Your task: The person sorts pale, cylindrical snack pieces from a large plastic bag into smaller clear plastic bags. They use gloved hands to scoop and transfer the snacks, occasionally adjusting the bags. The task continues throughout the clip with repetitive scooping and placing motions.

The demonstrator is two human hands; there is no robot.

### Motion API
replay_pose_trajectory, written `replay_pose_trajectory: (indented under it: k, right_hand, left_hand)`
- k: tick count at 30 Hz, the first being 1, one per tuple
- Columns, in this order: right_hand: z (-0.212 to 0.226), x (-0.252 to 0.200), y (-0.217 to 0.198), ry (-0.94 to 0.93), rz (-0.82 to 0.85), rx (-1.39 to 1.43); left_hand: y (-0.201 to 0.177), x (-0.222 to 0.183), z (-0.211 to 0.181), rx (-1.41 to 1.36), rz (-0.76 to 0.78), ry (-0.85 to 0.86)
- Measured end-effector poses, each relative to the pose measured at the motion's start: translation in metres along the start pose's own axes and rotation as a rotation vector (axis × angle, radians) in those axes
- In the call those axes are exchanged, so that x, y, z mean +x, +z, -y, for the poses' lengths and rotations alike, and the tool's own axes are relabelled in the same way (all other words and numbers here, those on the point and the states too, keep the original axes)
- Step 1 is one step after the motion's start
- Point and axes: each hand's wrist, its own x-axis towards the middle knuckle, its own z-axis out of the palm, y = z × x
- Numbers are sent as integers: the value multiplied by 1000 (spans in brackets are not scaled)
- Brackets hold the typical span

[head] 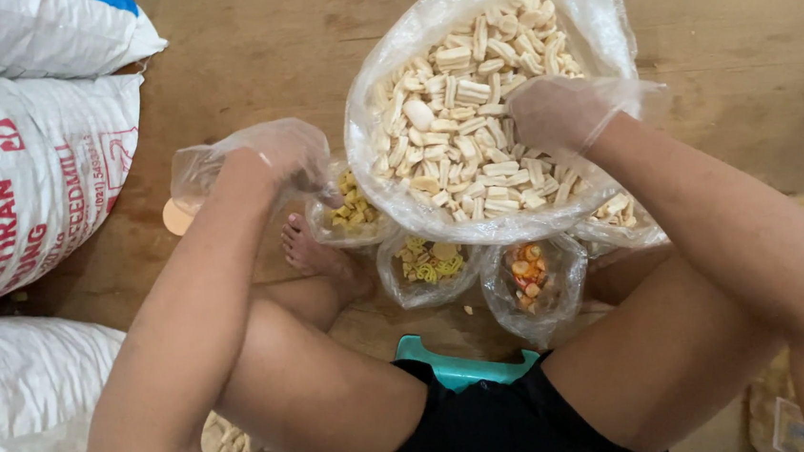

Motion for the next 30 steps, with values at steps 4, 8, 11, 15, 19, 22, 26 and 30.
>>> replay_pose_trajectory:
  k: [4, 8, 11, 15, 19, 22, 26, 30]
  right_hand:
    - [-14, 20, 22, -12, -53, -103]
    - [-12, 3, 11, -151, -154, -431]
    - [-12, 14, 31, -82, -282, -349]
    - [-5, -3, 3, -41, -121, -303]
    - [28, -56, -75, 70, 71, 15]
    - [43, -108, -134, 9, 131, 396]
    - [31, -113, -111, -260, -30, 1004]
    - [42, -133, -124, -191, 68, 1064]
  left_hand:
    - [12, 18, 11, 289, 5, -272]
    - [7, -7, 3, 101, -199, -276]
    - [-1, 2, -10, 156, -198, -160]
    - [-20, 6, -51, 246, -198, 21]
    - [-47, -11, -109, 337, -118, 140]
    - [-30, 14, -110, 350, -208, 196]
    - [-19, 40, -121, 377, -358, 223]
    - [-24, 41, -138, 136, -229, 190]
